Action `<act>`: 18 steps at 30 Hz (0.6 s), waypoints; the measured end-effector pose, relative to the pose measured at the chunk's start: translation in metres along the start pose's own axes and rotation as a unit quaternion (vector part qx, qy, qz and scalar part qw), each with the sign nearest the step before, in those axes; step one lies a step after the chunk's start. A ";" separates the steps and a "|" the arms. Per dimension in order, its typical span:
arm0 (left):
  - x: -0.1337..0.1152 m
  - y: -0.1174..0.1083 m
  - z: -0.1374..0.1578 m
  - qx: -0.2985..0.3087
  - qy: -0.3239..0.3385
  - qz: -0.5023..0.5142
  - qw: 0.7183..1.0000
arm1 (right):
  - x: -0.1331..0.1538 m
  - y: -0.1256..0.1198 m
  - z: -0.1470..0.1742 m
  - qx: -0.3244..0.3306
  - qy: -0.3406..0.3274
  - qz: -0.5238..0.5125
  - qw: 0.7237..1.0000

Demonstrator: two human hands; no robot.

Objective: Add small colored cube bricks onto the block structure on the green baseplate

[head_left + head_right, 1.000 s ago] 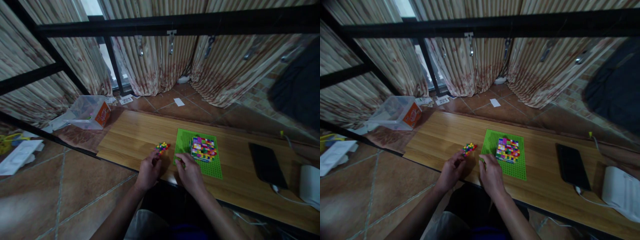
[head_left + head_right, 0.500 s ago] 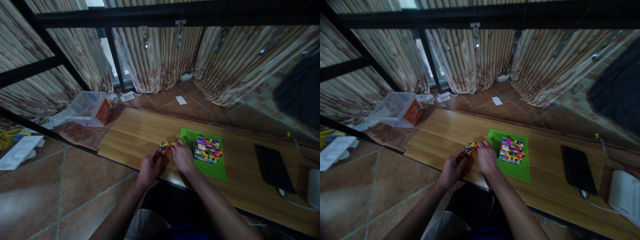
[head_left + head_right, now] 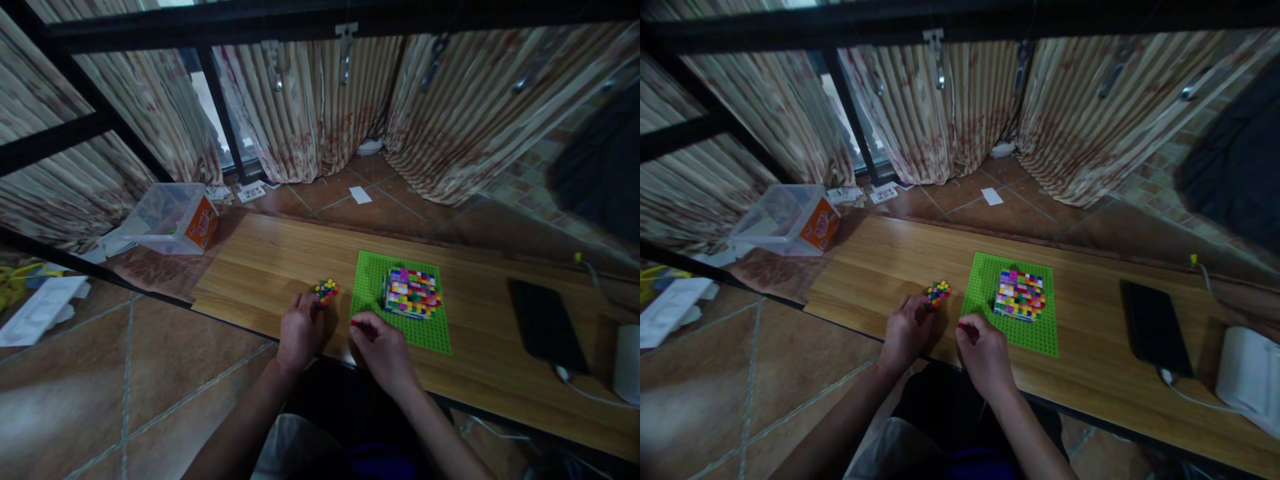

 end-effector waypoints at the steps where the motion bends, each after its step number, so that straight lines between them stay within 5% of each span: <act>1: 0.000 0.000 0.000 0.001 -0.001 -0.008 1.000 | -0.002 0.000 0.004 0.003 0.009 -0.021 1.000; 10: -0.005 0.004 -0.004 0.019 -0.007 -0.076 0.997 | -0.013 -0.008 0.018 -0.052 0.026 -0.136 0.989; 18: -0.007 0.005 -0.005 0.035 0.002 -0.108 0.993 | -0.026 -0.045 0.032 -0.131 0.045 -0.124 0.982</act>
Point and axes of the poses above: each hand's wrist, its own z-axis away from the middle knuckle, its own y-axis out of the palm, x = y × z, the point moved 3 cm from there along -z, towards the middle knuckle, and after that the axes turned 7 degrees about x, right-handed, at the moved point
